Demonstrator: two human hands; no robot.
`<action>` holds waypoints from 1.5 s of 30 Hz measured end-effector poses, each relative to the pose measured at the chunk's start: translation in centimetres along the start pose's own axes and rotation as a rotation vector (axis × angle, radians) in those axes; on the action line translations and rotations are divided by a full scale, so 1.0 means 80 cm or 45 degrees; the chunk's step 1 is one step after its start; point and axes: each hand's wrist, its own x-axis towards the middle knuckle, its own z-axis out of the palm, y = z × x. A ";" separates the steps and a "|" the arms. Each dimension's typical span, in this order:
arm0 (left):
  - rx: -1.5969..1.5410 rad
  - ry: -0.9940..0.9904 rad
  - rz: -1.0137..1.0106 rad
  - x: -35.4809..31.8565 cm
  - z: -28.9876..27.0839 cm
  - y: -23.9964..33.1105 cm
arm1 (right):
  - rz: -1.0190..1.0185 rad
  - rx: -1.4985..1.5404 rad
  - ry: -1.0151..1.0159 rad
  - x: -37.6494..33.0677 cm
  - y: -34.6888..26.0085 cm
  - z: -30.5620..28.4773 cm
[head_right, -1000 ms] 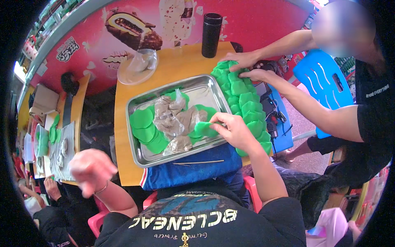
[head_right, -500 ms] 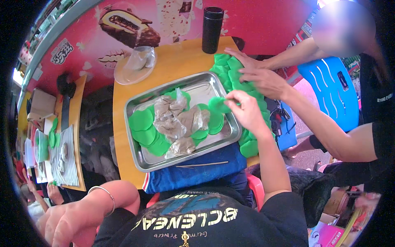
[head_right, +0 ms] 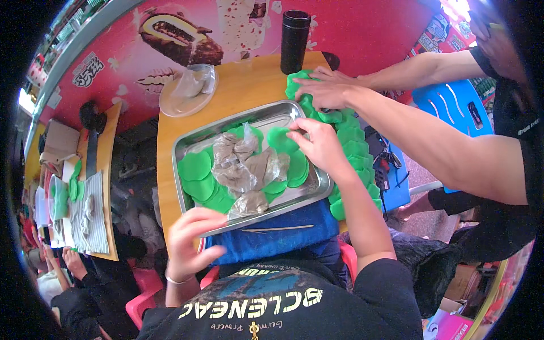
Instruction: The person wraps small beige items in green circular sheets, folds the edges, and secures them with a thin stick. The wrapped items are placed on a metal tray. The person repeats this process for multiple items.
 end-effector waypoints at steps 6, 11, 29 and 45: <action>0.578 -0.137 -0.176 -0.040 0.061 -0.065 | 0.162 0.207 -0.196 -0.021 -0.025 -0.003; 0.667 -0.116 -0.176 -0.049 0.069 -0.084 | 0.359 0.416 -0.329 -0.084 -0.019 -0.063; 0.630 -0.036 -0.178 -0.058 0.084 -0.086 | 1.779 0.281 0.657 -0.612 0.006 -0.354; 0.554 0.002 -0.215 -0.068 0.069 -0.082 | 1.211 0.098 -0.255 -0.334 -0.052 -0.246</action>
